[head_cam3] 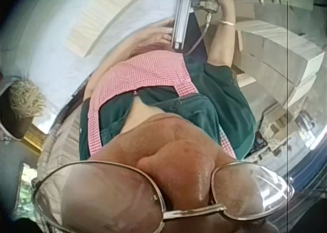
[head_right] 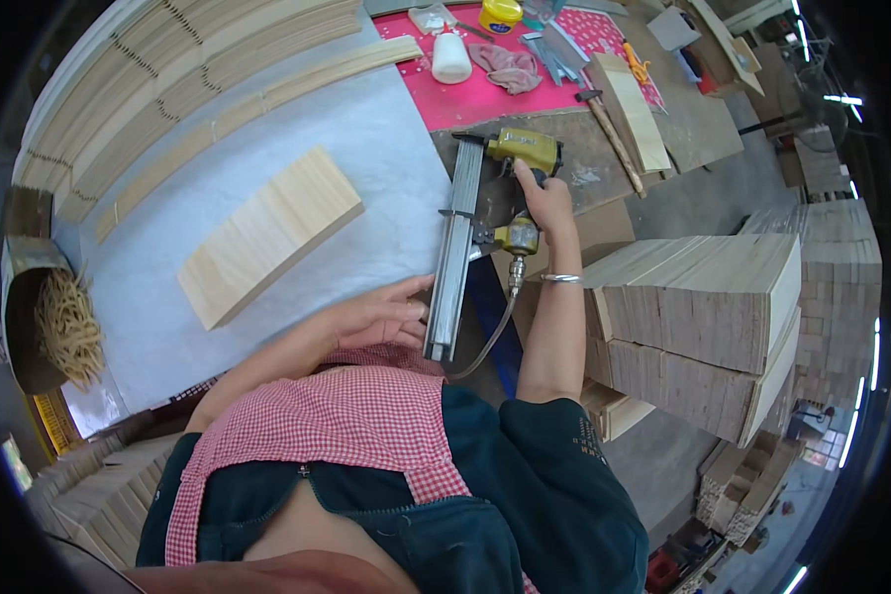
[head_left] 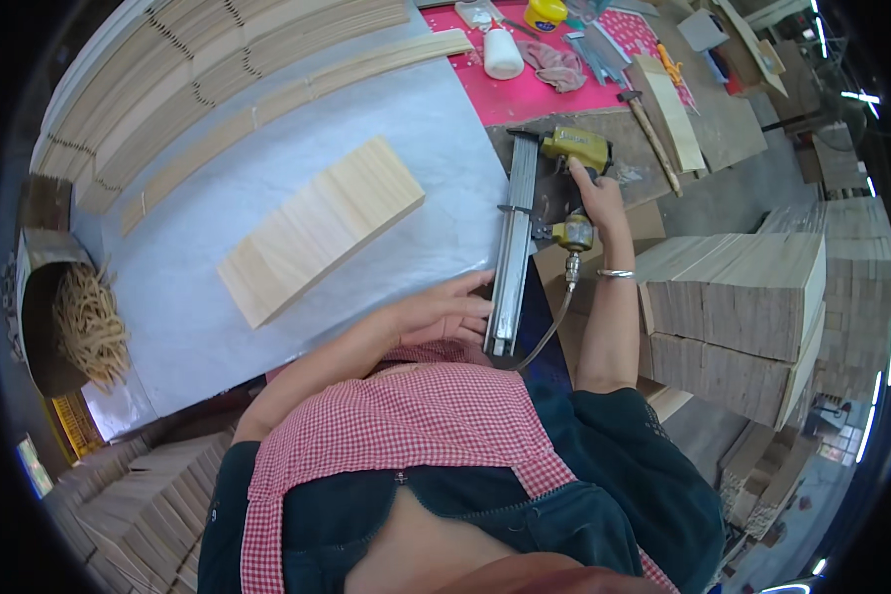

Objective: Assembling wooden boxes by applying glue and using a pneumatic staple gun to join wooden pieces.

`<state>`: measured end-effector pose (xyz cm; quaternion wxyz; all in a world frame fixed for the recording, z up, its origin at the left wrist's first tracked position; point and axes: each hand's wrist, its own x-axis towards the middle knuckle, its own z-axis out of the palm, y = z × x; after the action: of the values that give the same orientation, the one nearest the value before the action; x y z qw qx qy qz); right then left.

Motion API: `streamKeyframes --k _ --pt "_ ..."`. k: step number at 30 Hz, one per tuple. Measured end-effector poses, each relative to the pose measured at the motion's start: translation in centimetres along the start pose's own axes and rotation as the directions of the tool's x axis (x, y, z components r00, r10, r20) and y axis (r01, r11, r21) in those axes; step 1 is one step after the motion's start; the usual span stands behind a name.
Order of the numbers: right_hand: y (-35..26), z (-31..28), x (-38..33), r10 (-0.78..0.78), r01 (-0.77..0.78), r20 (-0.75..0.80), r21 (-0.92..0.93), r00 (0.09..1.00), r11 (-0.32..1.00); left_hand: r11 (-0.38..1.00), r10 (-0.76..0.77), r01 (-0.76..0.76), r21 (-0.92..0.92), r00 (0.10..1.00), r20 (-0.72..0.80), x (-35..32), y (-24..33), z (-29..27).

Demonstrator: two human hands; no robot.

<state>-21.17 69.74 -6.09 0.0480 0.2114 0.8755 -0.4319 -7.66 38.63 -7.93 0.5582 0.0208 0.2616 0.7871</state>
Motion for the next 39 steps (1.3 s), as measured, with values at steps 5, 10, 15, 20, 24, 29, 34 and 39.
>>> streamKeyframes --k 5,10,15,20,24,29,34,39 --pt "-2.6 -3.5 2.9 -0.235 0.078 -0.356 -0.404 0.904 0.911 1.000 0.017 -0.014 -0.028 0.996 0.090 -0.2 0.0 -1.4" --pt "-4.6 -2.8 15.7 -0.416 0.297 -0.407 -0.326 0.813 0.898 0.999 -0.018 0.011 0.043 0.986 0.168 0.2 0.5 -1.8" --pt "-2.2 -0.4 27.3 -0.418 0.135 -0.352 -0.609 0.837 0.782 0.986 -0.046 0.029 0.164 0.994 0.103 0.1 -0.9 -3.3" --pt "-2.6 -0.2 30.1 -0.365 0.064 -0.314 -0.675 0.876 0.735 0.972 -0.065 0.065 0.226 0.998 -0.008 -0.2 -1.9 -3.8" --pt "-2.5 -1.0 28.6 -0.377 0.136 -0.306 -0.591 0.874 0.795 0.979 -0.053 0.047 0.200 0.998 0.028 -0.1 -1.8 -3.4" --pt "-3.2 -0.7 17.1 -0.298 0.231 -0.320 -0.230 0.899 0.945 0.982 -0.049 0.022 0.189 0.989 0.139 0.8 0.3 -2.1" --pt "-5.0 4.2 -0.8 -0.487 0.496 -0.162 0.019 0.858 0.868 0.993 0.003 -0.011 0.116 0.998 0.065 0.3 -1.1 -2.9" --pt "-2.4 6.1 -6.8 -0.412 0.420 -0.141 0.031 0.900 0.907 0.996 0.052 -0.054 0.066 0.998 0.026 -0.1 -2.1 -2.2"
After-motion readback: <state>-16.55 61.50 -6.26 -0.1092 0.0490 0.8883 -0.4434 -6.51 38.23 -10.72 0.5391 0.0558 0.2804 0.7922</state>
